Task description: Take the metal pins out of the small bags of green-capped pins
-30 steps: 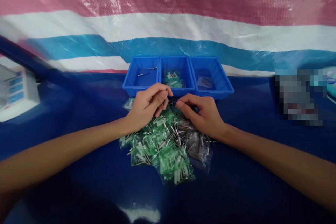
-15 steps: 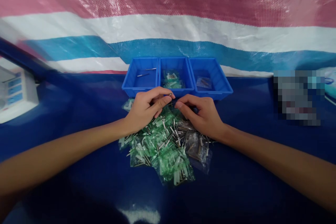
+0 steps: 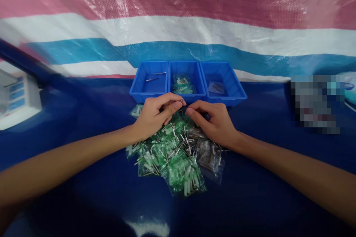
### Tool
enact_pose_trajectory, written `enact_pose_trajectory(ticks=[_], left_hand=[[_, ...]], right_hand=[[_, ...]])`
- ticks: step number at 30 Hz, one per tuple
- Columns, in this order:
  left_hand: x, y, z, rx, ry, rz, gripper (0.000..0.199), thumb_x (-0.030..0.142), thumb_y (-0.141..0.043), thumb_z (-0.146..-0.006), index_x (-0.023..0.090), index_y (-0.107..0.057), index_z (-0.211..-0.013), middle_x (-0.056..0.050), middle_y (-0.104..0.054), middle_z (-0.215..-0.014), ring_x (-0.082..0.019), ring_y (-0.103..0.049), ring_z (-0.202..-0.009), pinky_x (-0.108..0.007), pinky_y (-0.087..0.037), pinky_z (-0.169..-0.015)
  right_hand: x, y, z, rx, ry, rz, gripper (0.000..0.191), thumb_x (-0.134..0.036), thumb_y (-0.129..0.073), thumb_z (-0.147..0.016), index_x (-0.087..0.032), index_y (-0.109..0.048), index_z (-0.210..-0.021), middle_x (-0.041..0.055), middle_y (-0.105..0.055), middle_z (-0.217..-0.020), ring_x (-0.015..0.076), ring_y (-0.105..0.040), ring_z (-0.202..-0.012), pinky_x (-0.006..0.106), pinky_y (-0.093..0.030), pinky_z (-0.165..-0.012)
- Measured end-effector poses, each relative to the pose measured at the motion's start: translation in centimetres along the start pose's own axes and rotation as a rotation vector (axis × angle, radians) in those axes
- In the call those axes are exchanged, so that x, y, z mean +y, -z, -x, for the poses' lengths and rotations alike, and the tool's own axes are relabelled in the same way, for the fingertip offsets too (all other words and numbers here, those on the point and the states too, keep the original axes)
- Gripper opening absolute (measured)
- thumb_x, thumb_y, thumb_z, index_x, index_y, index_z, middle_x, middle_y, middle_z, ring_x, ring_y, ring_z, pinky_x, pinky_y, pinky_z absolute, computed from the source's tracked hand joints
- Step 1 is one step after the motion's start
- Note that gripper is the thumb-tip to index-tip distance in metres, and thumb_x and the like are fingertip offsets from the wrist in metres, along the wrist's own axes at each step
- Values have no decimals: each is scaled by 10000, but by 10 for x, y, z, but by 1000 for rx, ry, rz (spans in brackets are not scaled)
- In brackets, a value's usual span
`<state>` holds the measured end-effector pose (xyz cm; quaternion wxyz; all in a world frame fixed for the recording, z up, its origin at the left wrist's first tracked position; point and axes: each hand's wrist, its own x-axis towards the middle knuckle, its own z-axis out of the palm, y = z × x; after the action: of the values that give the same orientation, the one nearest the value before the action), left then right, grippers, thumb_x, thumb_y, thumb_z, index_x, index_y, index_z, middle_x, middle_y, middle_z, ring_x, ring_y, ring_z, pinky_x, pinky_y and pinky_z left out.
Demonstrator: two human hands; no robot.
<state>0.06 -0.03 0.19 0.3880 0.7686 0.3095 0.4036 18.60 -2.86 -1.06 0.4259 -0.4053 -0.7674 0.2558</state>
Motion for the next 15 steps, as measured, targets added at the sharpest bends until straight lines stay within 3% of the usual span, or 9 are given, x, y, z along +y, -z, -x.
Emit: enact_pose_trajectory(ticks=[15], left_hand=[[1,-1,-1,-24,35,-33,162,311,-547,-903,184,-647,-885,78,-437,-399,-65,-413,-334,-195,-322,-352]], right_hand=[[0,0,0,-7,-6,11,220,-256,-511,-904,-164,-600,-725,-46,-493,-507,57,-392,-440,218,-295,-446]])
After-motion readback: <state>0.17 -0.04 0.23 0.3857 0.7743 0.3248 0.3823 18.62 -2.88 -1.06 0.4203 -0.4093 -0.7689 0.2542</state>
